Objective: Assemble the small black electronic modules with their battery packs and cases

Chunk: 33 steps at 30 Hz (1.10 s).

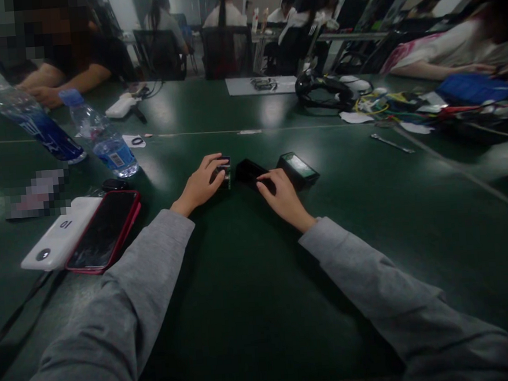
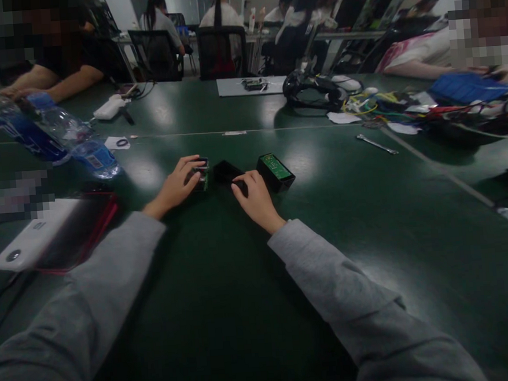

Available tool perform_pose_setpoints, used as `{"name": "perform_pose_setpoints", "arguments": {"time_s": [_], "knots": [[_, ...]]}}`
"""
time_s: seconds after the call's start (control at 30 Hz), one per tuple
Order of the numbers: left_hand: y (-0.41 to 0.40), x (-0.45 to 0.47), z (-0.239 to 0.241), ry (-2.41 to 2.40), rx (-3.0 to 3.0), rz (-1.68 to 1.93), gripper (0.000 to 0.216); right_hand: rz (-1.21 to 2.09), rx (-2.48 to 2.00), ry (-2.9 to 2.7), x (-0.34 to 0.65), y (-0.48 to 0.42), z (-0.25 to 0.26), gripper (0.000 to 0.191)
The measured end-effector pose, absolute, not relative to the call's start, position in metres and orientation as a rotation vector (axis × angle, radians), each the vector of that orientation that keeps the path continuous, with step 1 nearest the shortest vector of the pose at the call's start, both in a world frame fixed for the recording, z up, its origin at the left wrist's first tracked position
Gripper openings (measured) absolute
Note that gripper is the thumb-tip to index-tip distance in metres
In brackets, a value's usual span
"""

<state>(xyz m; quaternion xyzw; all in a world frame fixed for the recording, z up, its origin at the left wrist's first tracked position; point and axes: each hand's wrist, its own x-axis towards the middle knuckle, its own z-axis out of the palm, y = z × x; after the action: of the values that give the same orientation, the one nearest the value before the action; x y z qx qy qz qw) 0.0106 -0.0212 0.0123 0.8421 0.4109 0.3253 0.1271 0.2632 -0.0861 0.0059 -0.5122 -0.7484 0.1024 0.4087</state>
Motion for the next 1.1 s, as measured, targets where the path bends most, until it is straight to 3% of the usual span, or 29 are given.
{"name": "perform_pose_setpoints", "arguments": {"time_s": [1.1], "knots": [[-0.0202, 0.0098, 0.0108, 1.191, 2.436, 0.949, 0.039, 0.231, -1.285, -1.900, 0.2652, -0.0846, 0.0013, 0.020]]}}
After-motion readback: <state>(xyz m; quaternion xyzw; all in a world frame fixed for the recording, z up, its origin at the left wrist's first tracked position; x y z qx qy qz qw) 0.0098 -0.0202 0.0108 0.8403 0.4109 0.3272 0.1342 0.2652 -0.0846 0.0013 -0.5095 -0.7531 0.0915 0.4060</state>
